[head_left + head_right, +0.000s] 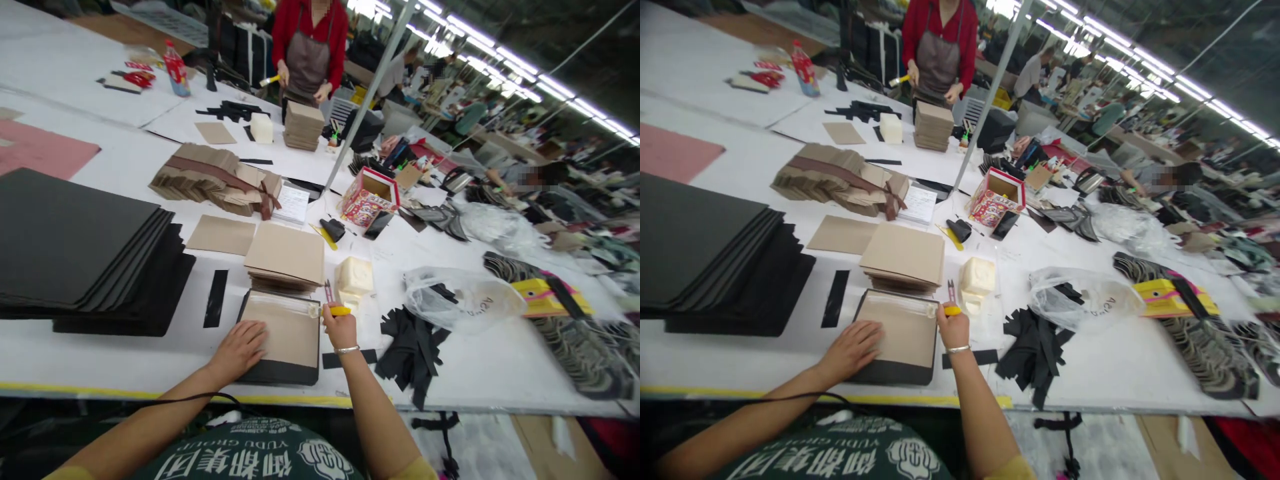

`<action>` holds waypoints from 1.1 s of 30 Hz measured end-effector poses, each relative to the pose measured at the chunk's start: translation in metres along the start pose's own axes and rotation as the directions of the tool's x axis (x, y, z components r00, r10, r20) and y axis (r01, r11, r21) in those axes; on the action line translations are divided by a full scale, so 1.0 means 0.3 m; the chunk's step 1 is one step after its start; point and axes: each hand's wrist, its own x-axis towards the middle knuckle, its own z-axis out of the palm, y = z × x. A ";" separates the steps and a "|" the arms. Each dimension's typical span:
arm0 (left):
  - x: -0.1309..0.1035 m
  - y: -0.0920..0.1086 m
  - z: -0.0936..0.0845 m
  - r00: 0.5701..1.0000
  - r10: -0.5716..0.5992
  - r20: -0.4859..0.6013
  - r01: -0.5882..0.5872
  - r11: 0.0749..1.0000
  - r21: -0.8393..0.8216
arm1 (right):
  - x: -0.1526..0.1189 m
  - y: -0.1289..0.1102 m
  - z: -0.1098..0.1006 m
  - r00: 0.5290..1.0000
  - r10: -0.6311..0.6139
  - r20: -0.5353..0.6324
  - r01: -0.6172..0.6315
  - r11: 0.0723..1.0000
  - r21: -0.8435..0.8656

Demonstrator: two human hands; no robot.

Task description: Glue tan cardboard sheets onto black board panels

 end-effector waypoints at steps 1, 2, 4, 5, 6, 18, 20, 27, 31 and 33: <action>-0.003 -0.002 0.005 1.000 0.010 0.002 -0.010 1.000 0.008 | -0.012 0.024 -0.040 0.999 0.031 -0.012 -0.031 0.999 0.010; -0.005 -0.005 0.010 1.000 0.017 0.007 -0.017 1.000 0.015 | -0.026 0.047 -0.080 0.998 0.059 -0.020 -0.059 0.998 0.023; -0.005 -0.012 0.018 0.999 0.026 0.023 -0.027 0.999 0.024 | -0.062 0.098 -0.158 0.994 0.093 -0.051 -0.090 0.995 0.043; -0.003 -0.015 0.021 0.999 0.028 0.037 -0.029 0.999 0.026 | -0.085 0.127 -0.192 0.992 0.098 -0.077 -0.095 0.994 0.048; 0.001 -0.017 0.022 0.998 0.029 0.054 -0.030 0.999 0.026 | -0.111 0.159 -0.219 0.990 0.100 -0.096 -0.096 0.994 0.048; 0.051 0.040 -0.013 0.980 -0.063 0.190 0.050 0.996 0.070 | -0.390 0.547 0.091 0.995 -0.083 0.059 0.100 0.899 -0.426; 0.051 0.044 -0.017 0.979 -0.066 0.191 0.051 0.995 0.082 | -0.375 0.556 0.087 0.997 -0.055 0.045 0.068 0.921 -0.384; 0.129 0.172 -0.066 0.992 -0.097 0.085 0.116 0.957 -0.266 | -0.321 0.345 -0.149 0.999 -0.006 0.042 -0.002 0.982 0.187; 0.238 0.363 -0.099 0.956 -0.099 0.275 0.269 0.668 -0.694 | -0.326 0.146 -0.240 0.984 -0.095 0.149 0.006 0.859 0.511; 0.275 0.428 -0.101 0.893 0.034 0.449 0.398 0.410 -0.821 | -0.321 0.084 -0.253 0.980 -0.112 0.163 -0.001 0.819 0.573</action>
